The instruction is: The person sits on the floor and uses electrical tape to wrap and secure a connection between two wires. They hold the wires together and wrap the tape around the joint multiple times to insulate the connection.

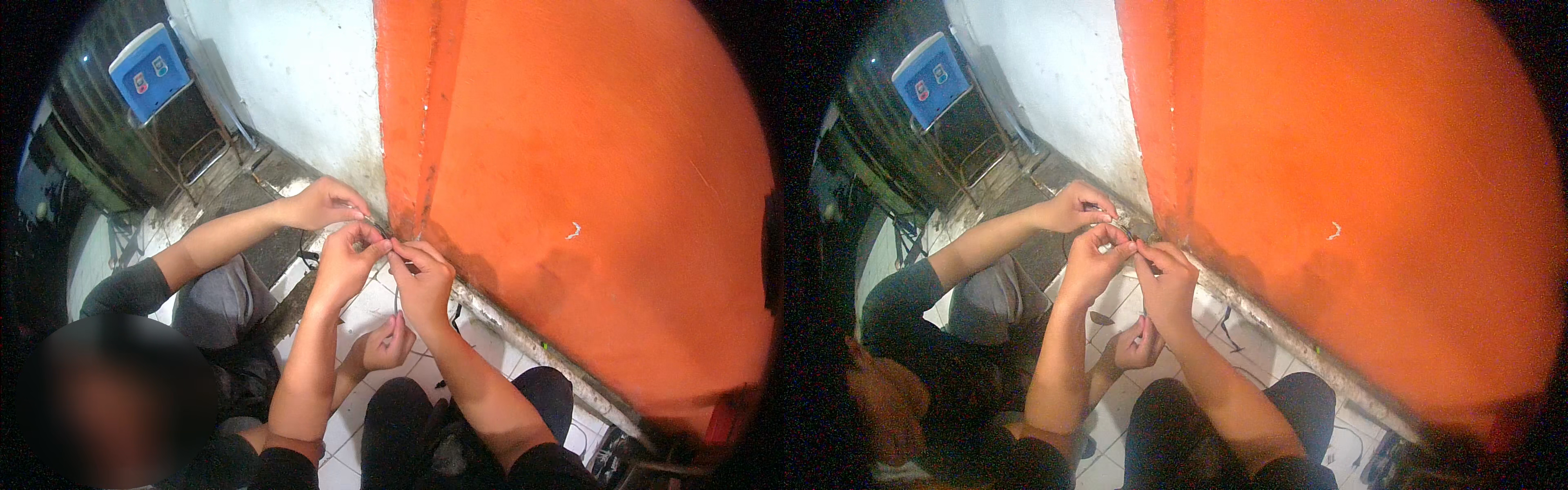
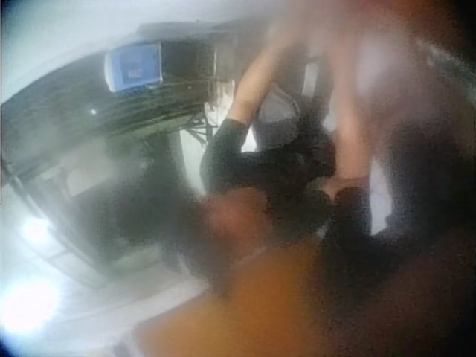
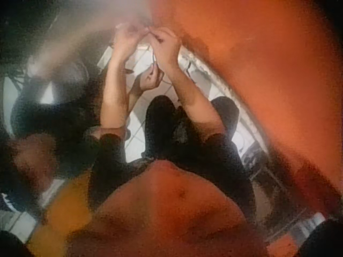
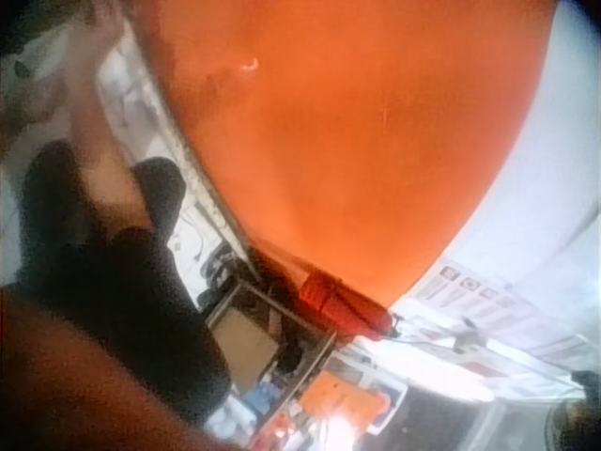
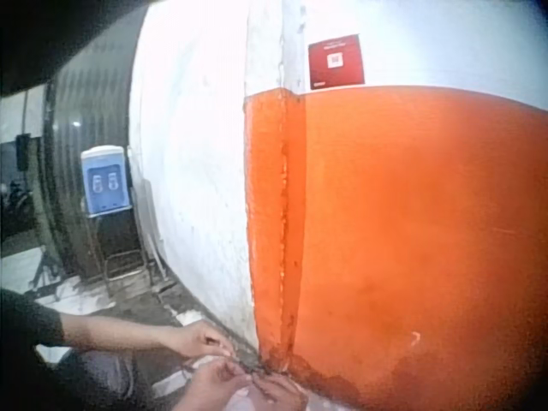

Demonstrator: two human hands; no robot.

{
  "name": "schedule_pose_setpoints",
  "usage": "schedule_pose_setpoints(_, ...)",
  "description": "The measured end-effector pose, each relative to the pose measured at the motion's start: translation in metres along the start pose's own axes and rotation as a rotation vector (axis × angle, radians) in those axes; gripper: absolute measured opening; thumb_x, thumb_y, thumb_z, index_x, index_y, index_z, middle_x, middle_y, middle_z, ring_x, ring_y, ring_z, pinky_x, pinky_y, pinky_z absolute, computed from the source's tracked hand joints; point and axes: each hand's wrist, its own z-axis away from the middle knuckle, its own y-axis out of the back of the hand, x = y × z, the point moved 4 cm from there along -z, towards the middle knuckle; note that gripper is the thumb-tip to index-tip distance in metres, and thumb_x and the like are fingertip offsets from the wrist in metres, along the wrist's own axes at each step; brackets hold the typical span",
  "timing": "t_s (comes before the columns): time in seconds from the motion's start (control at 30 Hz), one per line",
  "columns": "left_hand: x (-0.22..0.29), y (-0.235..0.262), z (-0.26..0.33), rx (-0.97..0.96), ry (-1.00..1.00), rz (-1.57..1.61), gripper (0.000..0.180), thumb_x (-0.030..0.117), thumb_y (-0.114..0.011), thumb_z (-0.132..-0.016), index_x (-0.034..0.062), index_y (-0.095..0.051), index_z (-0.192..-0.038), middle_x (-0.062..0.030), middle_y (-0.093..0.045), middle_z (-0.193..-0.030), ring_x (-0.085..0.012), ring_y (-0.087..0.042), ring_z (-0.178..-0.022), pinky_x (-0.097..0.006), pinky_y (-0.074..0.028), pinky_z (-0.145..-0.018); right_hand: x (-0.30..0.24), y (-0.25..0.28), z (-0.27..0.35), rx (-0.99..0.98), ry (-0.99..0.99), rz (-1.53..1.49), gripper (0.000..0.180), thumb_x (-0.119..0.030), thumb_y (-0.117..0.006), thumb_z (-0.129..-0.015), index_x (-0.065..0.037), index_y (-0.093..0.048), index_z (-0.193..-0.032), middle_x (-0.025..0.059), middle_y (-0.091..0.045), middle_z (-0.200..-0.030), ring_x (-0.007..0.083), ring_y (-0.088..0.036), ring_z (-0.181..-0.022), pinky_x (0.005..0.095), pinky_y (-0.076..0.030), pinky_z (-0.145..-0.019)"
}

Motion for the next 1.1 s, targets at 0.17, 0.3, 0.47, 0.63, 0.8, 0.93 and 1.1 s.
schedule_pose_setpoints(0.17,0.016,0.009,0.005,0.037,-0.083,-0.236,0.018,0.012,-0.073,-0.086,0.0009,-0.059,-0.088,-0.0090,-0.067,-0.081,-0.0189,-0.060,-0.073,-0.034,-0.048,-0.068,-0.001,-0.002,-0.007,-0.033,0.155,0.053,0.008,0.002,-0.072,-0.080,0.003,-0.073,-0.088,0.0114,-0.067,-0.080,0.0189,-0.066,-0.068,0.0295,-0.051,-0.061)
schedule_pose_setpoints(0.3,0.017,0.007,0.004,0.009,0.001,0.028,0.020,0.009,-0.071,-0.089,0.0032,-0.052,-0.088,-0.0041,-0.062,-0.076,-0.0108,-0.054,-0.070,-0.029,-0.044,-0.062,-0.005,0.000,-0.011,-0.095,0.222,0.098,0.008,0.003,-0.074,-0.077,0.004,-0.071,-0.085,0.0097,-0.066,-0.079,0.0170,-0.064,-0.068,0.0280,-0.051,-0.061)
schedule_pose_setpoints(0.47,0.019,-0.002,0.004,0.049,0.059,0.194,0.020,0.008,-0.067,-0.093,0.0052,-0.048,-0.088,-0.0001,-0.056,-0.074,-0.0052,-0.049,-0.070,-0.024,-0.041,-0.059,-0.010,-0.004,-0.008,-0.089,0.209,0.136,0.010,0.001,-0.074,-0.077,0.003,-0.071,-0.086,0.0107,-0.063,-0.076,0.0212,-0.064,-0.068,0.0311,-0.051,-0.062)
schedule_pose_setpoints(0.63,0.024,0.000,0.001,0.039,-0.077,0.129,0.014,0.015,-0.063,-0.096,0.0033,-0.055,-0.095,-0.0033,-0.059,-0.077,-0.0066,-0.052,-0.074,-0.025,-0.043,-0.065,-0.004,-0.005,-0.011,-0.069,0.145,0.153,0.016,-0.002,-0.072,-0.079,0.002,-0.071,-0.095,0.0125,-0.063,-0.077,0.0239,-0.066,-0.070,0.0325,-0.051,-0.064)
schedule_pose_setpoints(0.8,-0.007,0.010,0.004,0.257,0.118,0.361,0.018,0.013,-0.062,-0.097,-0.0004,-0.062,-0.108,-0.0062,-0.065,-0.087,-0.0112,-0.059,-0.078,-0.026,-0.048,-0.072,0.023,-0.015,-0.014,-0.078,-0.288,-0.214,0.012,0.000,-0.065,-0.088,0.003,-0.072,-0.096,0.0066,-0.070,-0.085,0.0168,-0.068,-0.073,0.0277,-0.054,-0.067)
schedule_pose_setpoints(0.93,-0.037,-0.020,0.020,0.050,0.293,0.614,0.019,0.008,-0.061,-0.096,-0.0008,-0.064,-0.112,-0.0073,-0.070,-0.098,-0.0171,-0.067,-0.087,-0.031,-0.053,-0.080,0.037,-0.021,-0.010,-0.097,-0.622,-0.563,0.011,-0.008,-0.064,-0.091,-0.001,-0.072,-0.095,0.0041,-0.070,-0.088,0.0157,-0.066,-0.075,0.0286,-0.051,-0.070)
schedule_pose_setpoints(1.1,-0.048,-0.029,0.018,0.192,0.217,0.720,0.017,0.006,-0.072,-0.089,-0.0013,-0.071,-0.104,-0.0057,-0.070,-0.093,-0.0115,-0.063,-0.080,-0.024,-0.049,-0.070,0.036,-0.012,-0.022,-0.174,-0.727,-0.487,0.019,-0.014,-0.064,-0.090,0.003,-0.069,-0.096,0.0070,-0.067,-0.084,0.0140,-0.061,-0.075,0.0294,-0.051,-0.066)
